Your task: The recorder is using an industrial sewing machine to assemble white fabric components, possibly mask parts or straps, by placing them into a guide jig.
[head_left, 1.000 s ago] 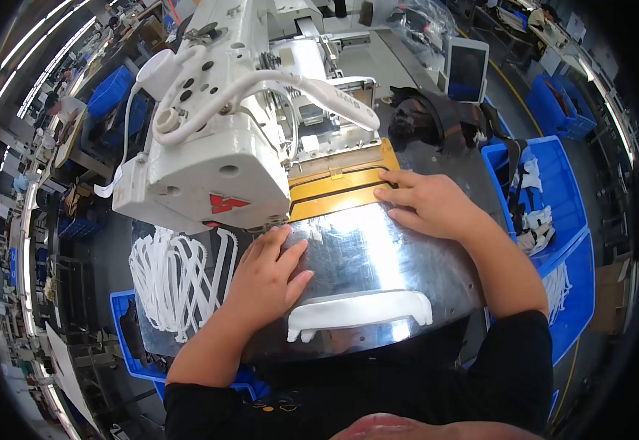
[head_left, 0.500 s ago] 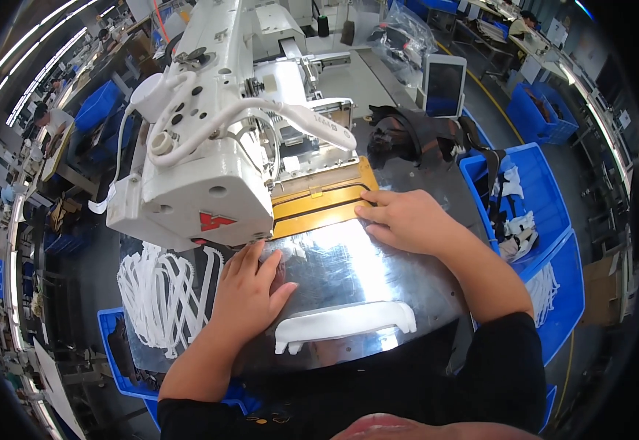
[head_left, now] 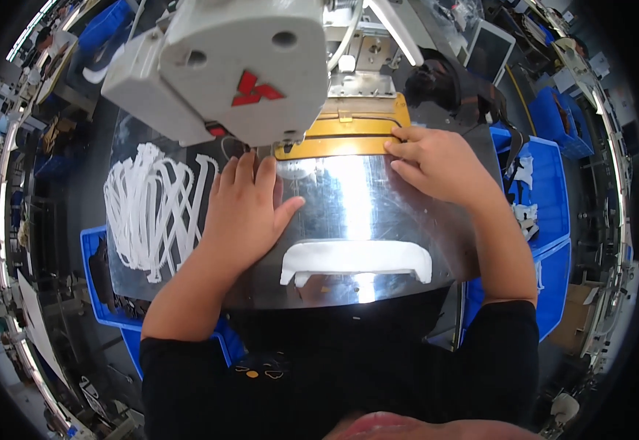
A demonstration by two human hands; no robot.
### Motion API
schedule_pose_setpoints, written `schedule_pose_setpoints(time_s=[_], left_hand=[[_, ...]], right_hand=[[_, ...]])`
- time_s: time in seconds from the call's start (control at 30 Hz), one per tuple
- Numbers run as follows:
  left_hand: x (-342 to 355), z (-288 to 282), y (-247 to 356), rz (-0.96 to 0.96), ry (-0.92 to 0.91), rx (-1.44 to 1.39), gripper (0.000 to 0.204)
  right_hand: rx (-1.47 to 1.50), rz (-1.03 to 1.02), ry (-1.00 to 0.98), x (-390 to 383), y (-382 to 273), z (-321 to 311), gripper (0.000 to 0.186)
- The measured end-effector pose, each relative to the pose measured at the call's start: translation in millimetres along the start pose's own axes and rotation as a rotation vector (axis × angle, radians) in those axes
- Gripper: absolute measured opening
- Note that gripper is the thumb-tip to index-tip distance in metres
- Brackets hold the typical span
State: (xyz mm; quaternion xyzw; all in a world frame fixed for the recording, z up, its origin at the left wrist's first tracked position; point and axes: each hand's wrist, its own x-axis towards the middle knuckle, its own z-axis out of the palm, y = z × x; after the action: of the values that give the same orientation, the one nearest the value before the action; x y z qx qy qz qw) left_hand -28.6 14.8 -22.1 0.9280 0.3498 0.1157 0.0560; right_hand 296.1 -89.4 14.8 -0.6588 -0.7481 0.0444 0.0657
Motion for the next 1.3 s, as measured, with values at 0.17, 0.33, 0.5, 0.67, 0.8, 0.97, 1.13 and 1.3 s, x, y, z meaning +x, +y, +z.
schedule_pose_setpoints(time_s=[0.17, 0.33, 0.5, 0.67, 0.8, 0.97, 1.13, 1.3], left_hand=[[1, 3, -11, -0.013, 0.065, 0.004, 0.068], [-1, 2, -11, 0.005, 0.114, 0.006, 0.072], [-2, 2, -9, 0.005, 0.06, 0.014, 0.074], [1, 3, -8, 0.002, 0.015, -0.003, 0.073], [4, 8, -12, 0.068, 0.063, 0.031, 0.072], [7, 6, -8, 0.061, -0.008, -0.058, 0.074], [5, 8, -8, 0.046, -0.028, -0.032, 0.077], [5, 6, -9, 0.056, -0.036, -0.011, 0.078]], right_hand=[[-0.017, -0.044, -0.022, 0, -7, -1, 0.032], [-0.03, -0.086, -0.001, 4, -15, 3, 0.032], [-0.04, -0.141, 0.01, 17, -22, 5, 0.031], [-0.042, -0.13, -0.029, 33, -37, 3, 0.03], [-0.052, -0.158, -0.011, 41, -44, 6, 0.029], [-0.06, -0.168, 0.06, 40, -53, 15, 0.027], [-0.088, -0.183, 0.088, 43, -55, 24, 0.027], [-0.067, -0.238, 0.077, 47, -56, 26, 0.026]])
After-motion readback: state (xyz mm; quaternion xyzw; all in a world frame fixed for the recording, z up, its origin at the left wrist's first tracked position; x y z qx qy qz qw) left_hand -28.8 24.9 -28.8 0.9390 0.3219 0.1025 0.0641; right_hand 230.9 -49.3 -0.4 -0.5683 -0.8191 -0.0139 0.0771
